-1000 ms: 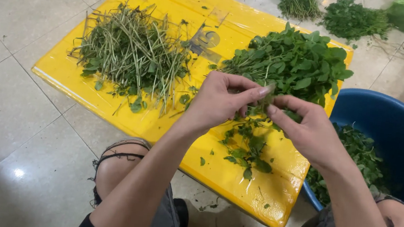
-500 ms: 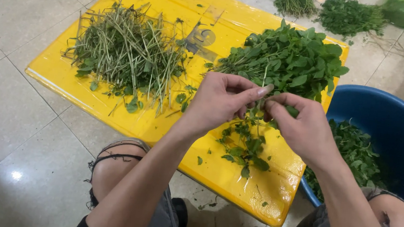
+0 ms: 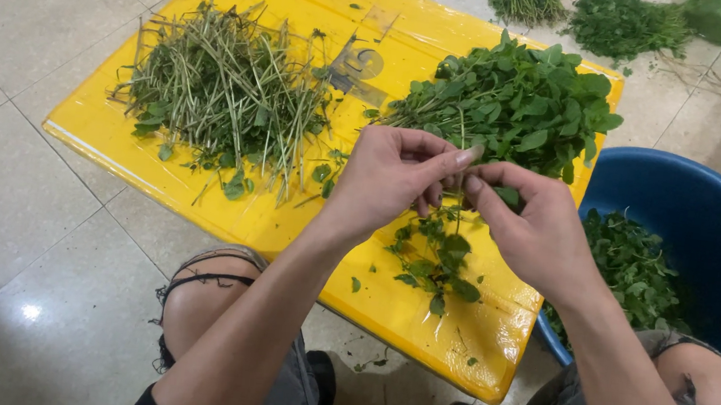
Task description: Picking leaves from stems and sorting them into a bowl
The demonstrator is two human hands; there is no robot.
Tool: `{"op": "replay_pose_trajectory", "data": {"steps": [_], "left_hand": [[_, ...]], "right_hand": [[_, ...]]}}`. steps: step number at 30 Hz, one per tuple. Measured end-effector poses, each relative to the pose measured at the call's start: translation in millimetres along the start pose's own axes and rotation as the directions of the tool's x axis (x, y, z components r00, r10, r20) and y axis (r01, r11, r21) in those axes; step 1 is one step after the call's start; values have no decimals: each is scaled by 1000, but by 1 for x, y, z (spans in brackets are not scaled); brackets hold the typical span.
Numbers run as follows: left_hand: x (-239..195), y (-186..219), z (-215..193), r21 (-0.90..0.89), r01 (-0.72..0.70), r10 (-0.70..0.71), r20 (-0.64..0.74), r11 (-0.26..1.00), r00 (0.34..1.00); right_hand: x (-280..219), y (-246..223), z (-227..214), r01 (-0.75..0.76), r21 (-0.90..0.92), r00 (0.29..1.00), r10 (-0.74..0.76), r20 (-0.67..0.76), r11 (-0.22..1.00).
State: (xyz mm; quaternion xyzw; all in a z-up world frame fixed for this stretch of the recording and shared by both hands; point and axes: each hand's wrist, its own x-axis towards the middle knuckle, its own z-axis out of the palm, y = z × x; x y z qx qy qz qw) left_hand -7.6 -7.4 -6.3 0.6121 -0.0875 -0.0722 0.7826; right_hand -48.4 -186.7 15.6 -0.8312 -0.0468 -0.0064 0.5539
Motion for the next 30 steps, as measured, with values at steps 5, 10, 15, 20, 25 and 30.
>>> {"op": "replay_pose_trajectory", "data": {"steps": [5,10,15,20,25,30], "left_hand": [[4,-2,-3,-75,-14,16,18,997,1000],[3,2,-5,-100,-34,35,13,994,999],[4,35,-36,243,-157,171,-39,957,985],[11,21,-128,932,250,219,-310,261,925],[6,35,-113,888,424,-49,-423,179,905],[6,52,-67,790,334,-213,-259,514,942]], "right_hand": [[-1,1,2,-64,99,998,63,16,993],[4,16,4,-71,139,997,69,20,988],[20,30,4,-223,393,968,250,-18,892],[14,38,12,36,-478,992,28,126,878],[24,61,27,55,-745,983,93,156,664],[15,-2,-1,-149,-578,981,195,18,802]]}}
